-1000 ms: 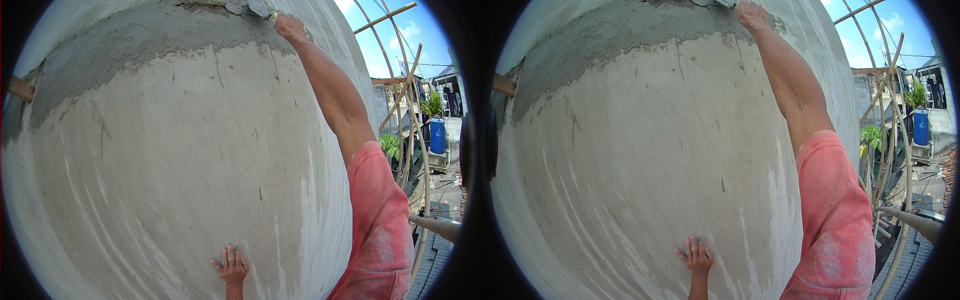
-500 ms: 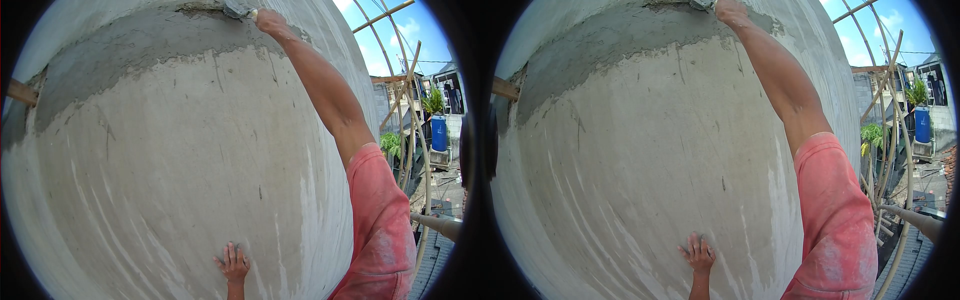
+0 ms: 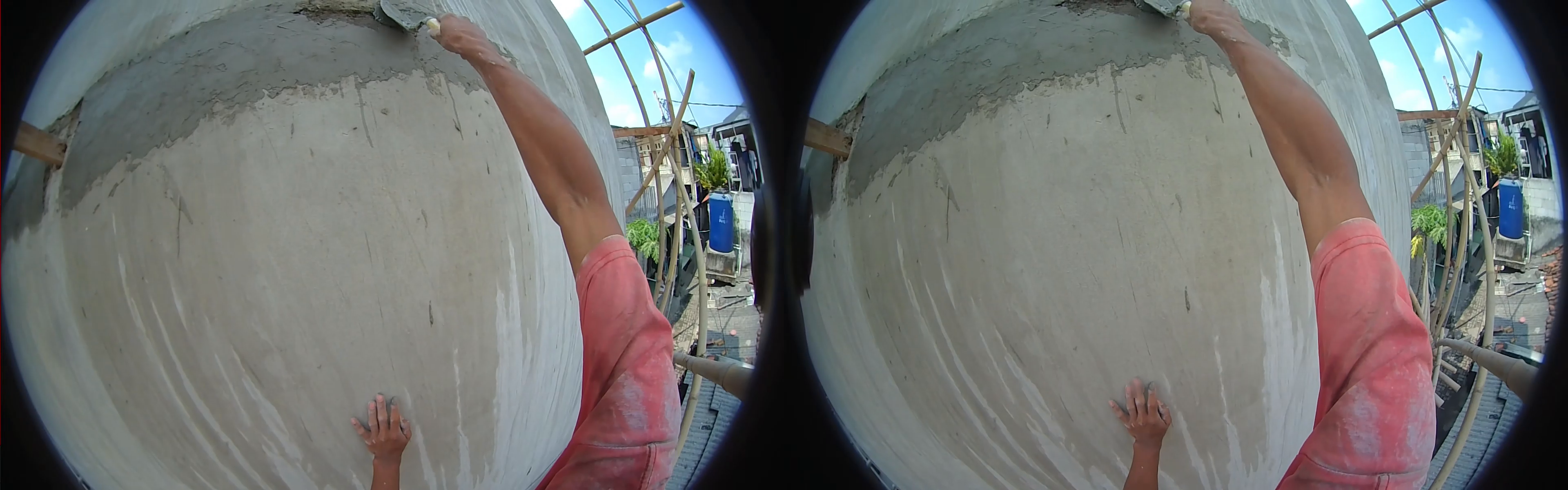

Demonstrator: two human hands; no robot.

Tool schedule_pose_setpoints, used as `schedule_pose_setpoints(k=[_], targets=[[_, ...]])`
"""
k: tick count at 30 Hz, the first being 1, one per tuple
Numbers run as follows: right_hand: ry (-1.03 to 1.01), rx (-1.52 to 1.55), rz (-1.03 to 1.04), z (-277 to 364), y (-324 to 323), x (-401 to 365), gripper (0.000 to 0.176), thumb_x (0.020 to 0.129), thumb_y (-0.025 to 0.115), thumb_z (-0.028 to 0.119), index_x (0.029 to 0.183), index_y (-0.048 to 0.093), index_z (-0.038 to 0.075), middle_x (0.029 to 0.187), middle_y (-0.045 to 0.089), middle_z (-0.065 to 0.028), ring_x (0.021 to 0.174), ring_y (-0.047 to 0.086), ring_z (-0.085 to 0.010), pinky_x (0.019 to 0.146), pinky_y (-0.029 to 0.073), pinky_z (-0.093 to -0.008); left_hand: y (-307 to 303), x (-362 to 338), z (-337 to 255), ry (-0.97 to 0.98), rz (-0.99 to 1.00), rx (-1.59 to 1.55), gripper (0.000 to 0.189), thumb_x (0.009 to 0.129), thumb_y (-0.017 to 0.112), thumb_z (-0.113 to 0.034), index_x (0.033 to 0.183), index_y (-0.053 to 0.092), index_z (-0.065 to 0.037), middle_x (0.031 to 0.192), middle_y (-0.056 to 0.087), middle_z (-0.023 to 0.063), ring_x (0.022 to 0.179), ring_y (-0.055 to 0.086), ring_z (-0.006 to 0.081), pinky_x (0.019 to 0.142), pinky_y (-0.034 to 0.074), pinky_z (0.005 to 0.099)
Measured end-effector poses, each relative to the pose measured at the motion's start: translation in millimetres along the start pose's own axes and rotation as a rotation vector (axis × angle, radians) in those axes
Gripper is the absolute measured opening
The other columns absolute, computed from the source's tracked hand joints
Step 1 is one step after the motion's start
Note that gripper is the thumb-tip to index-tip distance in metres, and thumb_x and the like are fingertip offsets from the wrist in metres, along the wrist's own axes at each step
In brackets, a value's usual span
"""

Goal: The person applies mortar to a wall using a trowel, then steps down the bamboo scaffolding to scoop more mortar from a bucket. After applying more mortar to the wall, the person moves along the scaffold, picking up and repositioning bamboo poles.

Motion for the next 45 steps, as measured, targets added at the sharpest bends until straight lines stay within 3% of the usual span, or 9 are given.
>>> schedule_pose_setpoints(k=[2,5,8,13,23,27,29,35,45], targets=[[-0.308,-0.179,-0.35,-16,12,-14,0.035,0.086,0.05,0.031,0.102,0.058,0.001,0.096,0.062,-0.019,0.091,0.06,-0.0324,0.078,0.047,-0.0409,1,-1,2,-0.001,0.007,-0.005,0.027,0.078,0.044,-0.025,0.099,0.06,-0.02,0.128,0.048,0.0064,0.126,0.035,0.0223,0.104,0.011,0.0602],[0.317,0.155,0.244,-77,58,241,0.034,0.086,0.05,0.03,0.107,0.056,0.004,0.103,0.061,-0.0183,0.096,0.058,-0.0329,0.08,0.046,-0.041,1,-1,1,-0.001,0.03,0.028,0.027,0.078,0.044,-0.025,0.1,0.06,-0.02,0.128,0.048,0.0062,0.126,0.035,0.0229,0.104,0.012,0.0603],[-0.255,-0.246,-0.297,-15,43,31,0.032,0.085,0.049,0.026,0.11,0.054,0.006,0.104,0.06,-0.018,0.096,0.058,-0.0339,0.08,0.046,-0.0425,0,4,1,0.01,0.009,0.02,0.027,0.078,0.045,-0.025,0.099,0.06,-0.019,0.128,0.048,0.0069,0.126,0.036,0.0239,0.104,0.012,0.0606],[-0.327,-0.225,-0.255,13,24,-37,0.03,0.084,0.045,0.021,0.106,0.055,0.004,0.105,0.059,-0.0189,0.098,0.057,-0.0347,0.082,0.046,-0.0426,0,1,0,0.0,0.007,0.005,0.026,0.078,0.045,-0.025,0.097,0.06,-0.018,0.127,0.049,0.0069,0.127,0.035,0.0231,0.104,0.012,0.0603],[-0.204,-0.348,-0.304,-31,28,2,0.034,0.086,0.035,0.017,0.103,0.059,0.0,0.108,0.058,-0.019,0.098,0.058,-0.0321,0.08,0.046,-0.0435,-4,5,-1,-0.002,-0.025,-0.069,0.028,0.074,0.048,-0.02,0.099,0.059,-0.015,0.129,0.047,0.0101,0.126,0.036,0.0256,0.104,0.013,0.0599],[-0.112,-0.345,-0.329,-43,37,-11,0.033,0.086,0.039,0.021,0.108,0.056,0.003,0.108,0.058,-0.0194,0.098,0.058,-0.0325,0.08,0.046,-0.044,-2,2,1,0.002,-0.02,-0.058,0.029,0.074,0.048,-0.02,0.101,0.059,-0.015,0.129,0.047,0.0094,0.126,0.036,0.0251,0.105,0.013,0.0593],[-0.223,-0.17,-0.31,-39,41,-23,0.031,0.087,0.044,0.026,0.112,0.051,0.008,0.104,0.059,-0.0201,0.096,0.058,-0.0349,0.078,0.046,-0.0452,-1,3,2,-0.001,-0.029,-0.049,0.03,0.074,0.048,-0.02,0.101,0.059,-0.016,0.129,0.047,0.0093,0.126,0.036,0.0249,0.105,0.013,0.0591],[-0.364,-0.129,-0.369,-24,74,-41,0.03,0.087,0.049,0.031,0.109,0.047,0.01,0.096,0.059,-0.0169,0.087,0.059,-0.0371,0.073,0.047,-0.0469,-5,5,1,0.002,-0.022,-0.056,0.029,0.075,0.048,-0.02,0.101,0.06,-0.016,0.13,0.046,0.0093,0.127,0.035,0.0245,0.105,0.013,0.0589],[-0.479,-0.072,-0.434,-28,85,-89,0.033,0.088,0.043,0.021,0.118,0.043,0.008,0.097,0.057,-0.0178,0.082,0.061,-0.0357,0.069,0.05,-0.0434,-3,4,1,0.008,-0.03,-0.052,0.026,0.076,0.049,-0.02,0.099,0.059,-0.015,0.131,0.045,0.0102,0.127,0.034,0.0258,0.105,0.013,0.0588]])
Point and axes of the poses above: each hand's wrist, its own x-axis towards the middle knuckle, its own y-axis out of the palm, z = x × y, the point moved 1 cm from there along x, towards the middle knuckle
